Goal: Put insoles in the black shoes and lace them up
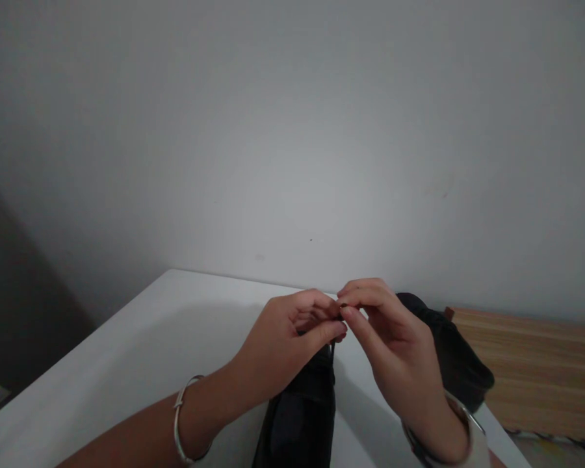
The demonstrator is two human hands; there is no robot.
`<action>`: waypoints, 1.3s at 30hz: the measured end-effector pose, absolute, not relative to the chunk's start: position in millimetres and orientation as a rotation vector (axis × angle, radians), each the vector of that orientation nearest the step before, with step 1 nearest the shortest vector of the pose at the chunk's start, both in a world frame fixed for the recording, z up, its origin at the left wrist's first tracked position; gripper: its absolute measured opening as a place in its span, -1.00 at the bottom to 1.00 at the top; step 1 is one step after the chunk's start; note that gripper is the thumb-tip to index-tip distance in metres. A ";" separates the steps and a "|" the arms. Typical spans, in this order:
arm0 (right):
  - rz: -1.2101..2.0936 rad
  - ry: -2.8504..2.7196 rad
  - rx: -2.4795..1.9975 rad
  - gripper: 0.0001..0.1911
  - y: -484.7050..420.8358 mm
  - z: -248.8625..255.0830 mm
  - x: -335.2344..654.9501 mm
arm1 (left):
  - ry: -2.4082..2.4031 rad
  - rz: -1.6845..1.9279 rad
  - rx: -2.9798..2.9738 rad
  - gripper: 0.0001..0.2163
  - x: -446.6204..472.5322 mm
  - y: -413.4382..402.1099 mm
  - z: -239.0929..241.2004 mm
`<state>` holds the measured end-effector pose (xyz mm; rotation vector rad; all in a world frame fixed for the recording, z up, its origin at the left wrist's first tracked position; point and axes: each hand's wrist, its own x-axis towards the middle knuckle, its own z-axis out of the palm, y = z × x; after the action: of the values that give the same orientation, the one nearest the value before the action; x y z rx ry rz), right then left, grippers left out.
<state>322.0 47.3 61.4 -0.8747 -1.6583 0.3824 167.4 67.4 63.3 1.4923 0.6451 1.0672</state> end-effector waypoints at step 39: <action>0.354 -1.951 -1.160 -0.91 5.8 -30.5 369.6 | 0.772 0.837 2.569 -0.85 89.7 71.2 -14.4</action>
<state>369.6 5.8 -30.5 -1.1599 -1.9511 0.3538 89.7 71.2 -14.4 2.5689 0.7717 0.8370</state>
